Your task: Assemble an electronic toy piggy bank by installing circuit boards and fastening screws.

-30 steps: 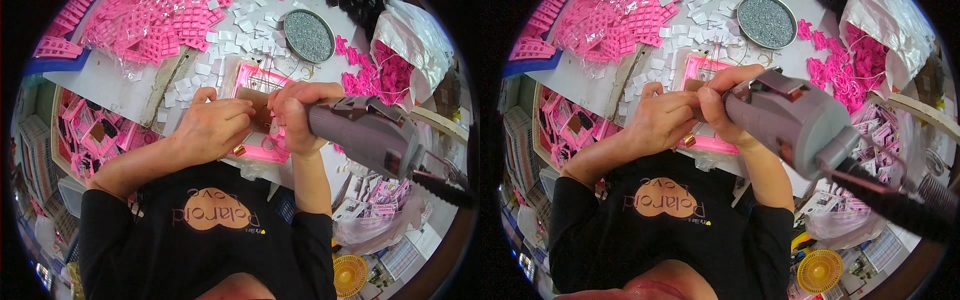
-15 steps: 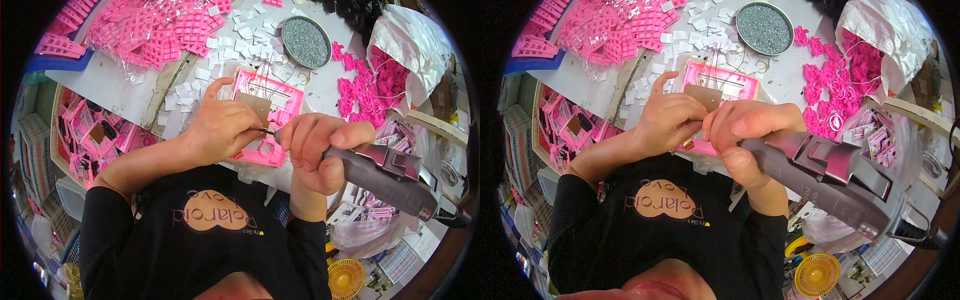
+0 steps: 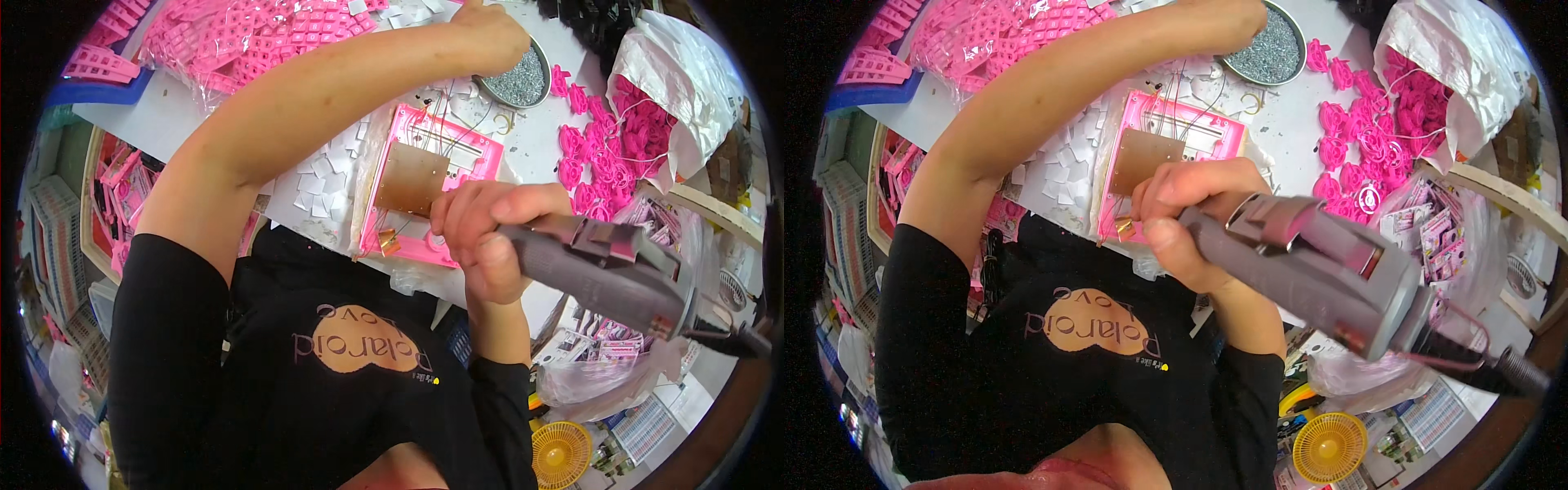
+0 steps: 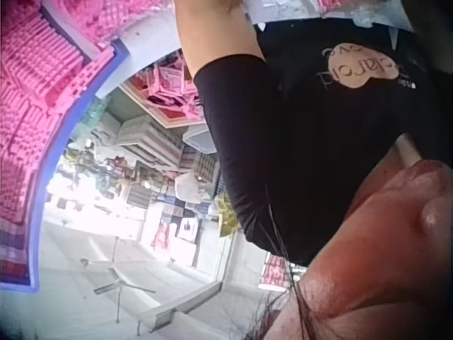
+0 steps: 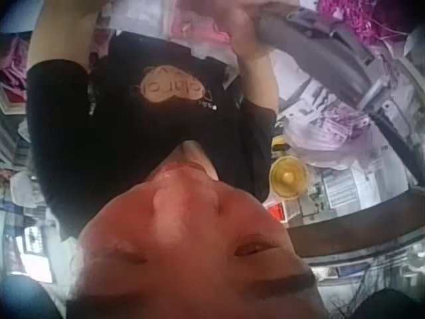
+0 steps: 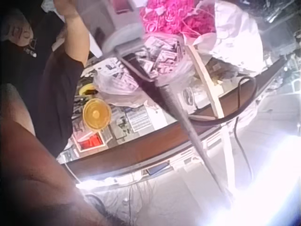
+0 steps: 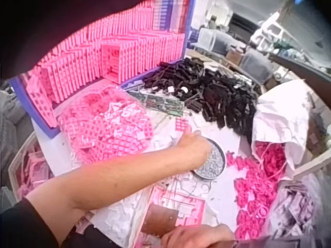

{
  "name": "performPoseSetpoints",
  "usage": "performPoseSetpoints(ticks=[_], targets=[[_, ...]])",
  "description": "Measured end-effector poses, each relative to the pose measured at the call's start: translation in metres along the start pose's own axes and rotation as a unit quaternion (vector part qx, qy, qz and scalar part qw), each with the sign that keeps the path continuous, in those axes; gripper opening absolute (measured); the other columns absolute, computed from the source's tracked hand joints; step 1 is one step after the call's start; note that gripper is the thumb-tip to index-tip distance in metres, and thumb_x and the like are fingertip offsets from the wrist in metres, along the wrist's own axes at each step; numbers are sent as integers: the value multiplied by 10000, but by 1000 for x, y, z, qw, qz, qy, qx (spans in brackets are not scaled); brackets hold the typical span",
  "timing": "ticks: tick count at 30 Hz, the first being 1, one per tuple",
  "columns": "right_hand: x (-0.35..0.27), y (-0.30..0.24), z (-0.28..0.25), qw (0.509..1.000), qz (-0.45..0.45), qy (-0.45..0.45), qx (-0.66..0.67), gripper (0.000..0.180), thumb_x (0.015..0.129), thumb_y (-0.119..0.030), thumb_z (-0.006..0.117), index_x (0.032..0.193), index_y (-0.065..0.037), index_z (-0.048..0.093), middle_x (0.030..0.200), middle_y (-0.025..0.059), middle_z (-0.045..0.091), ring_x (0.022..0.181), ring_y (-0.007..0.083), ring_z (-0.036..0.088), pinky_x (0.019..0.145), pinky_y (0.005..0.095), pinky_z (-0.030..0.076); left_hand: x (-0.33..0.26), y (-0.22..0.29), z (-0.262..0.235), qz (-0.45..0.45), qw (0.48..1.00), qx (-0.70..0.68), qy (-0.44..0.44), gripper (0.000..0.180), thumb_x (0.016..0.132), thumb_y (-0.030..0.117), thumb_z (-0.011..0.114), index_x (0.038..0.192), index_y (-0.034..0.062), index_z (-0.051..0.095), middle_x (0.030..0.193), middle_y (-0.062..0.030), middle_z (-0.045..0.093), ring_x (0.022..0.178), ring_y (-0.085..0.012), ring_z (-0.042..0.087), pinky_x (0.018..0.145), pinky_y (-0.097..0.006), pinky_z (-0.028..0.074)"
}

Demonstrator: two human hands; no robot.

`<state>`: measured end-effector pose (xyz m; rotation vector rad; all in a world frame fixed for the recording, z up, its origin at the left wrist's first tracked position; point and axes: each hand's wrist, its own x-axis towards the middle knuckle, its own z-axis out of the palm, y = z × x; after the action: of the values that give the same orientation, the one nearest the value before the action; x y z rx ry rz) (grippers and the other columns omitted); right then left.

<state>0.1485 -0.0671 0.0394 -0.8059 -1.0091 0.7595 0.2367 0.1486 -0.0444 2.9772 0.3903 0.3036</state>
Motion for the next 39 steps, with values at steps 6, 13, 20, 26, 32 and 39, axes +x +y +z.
performPoseSetpoints(ticks=[6, 13, 20, 26, 32, 39], targets=[[-3, 5, 11, 1000, 3, 7, -14, 292, 968, -164, 672, 1113, -92, 429, 630, 43, 504, 514, 152, 480, 528, 359, 478, 0, -4, -6, -4, 1000, 14, -3, 189, 850, 199, 606, 852, 153, 789, 932, -94, 764, 972, -262, 694, 975, -552, 388], [-9, 8, 23, 997, 46, -7, -55, 258, 937, -63, 688, 1047, -79, 455, 639, 50, 504, 559, 177, 503, 593, 380, 488, -13, -5, -1, 6, 997, -13, 77, 180, 849, 220, 608, 795, 143, 762, 807, -113, 737, 850, -278, 711, 936, -532, 403], [-6, 13, 16, 999, 28, 5, 18, 259, 965, -111, 675, 1132, -82, 480, 630, 30, 494, 531, 170, 480, 517, 333, 439, -125, 10, -95, 82, 973, -170, 133, 101, 875, 243, 685, 899, 146, 696, 885, -22, 688, 857, -233, 636, 905, -473, 392], [29, -15, 11, 992, -60, -69, 85, 275, 1012, -254, 636, 1181, -123, 463, 617, -7, 490, 495, 126, 454, 465, 302, 409, -240, 18, -85, 83, 928, -356, 76, 117, 832, 154, 755, 931, 151, 694, 849, 36, 658, 852, -186, 601, 882, -424, 322], [29, -5, 13, 989, -76, -99, 77, 266, 1014, -265, 632, 1156, -127, 455, 614, -15, 492, 488, 118, 456, 480, 300, 424, -254, 23, -80, 52, 912, -392, 107, 148, 782, 106, 798, 881, 138, 693, 808, 35, 659, 788, -179, 594, 877, -399, 324], [31, -5, 26, 994, -52, -85, 43, 277, 1009, -264, 648, 1160, -127, 460, 611, -11, 488, 494, 128, 460, 515, 325, 447, -261, 23, -80, 34, 927, -346, 141, 202, 729, 151, 836, 872, 137, 695, 825, 37, 663, 806, -178, 600, 879, -405, 325]])
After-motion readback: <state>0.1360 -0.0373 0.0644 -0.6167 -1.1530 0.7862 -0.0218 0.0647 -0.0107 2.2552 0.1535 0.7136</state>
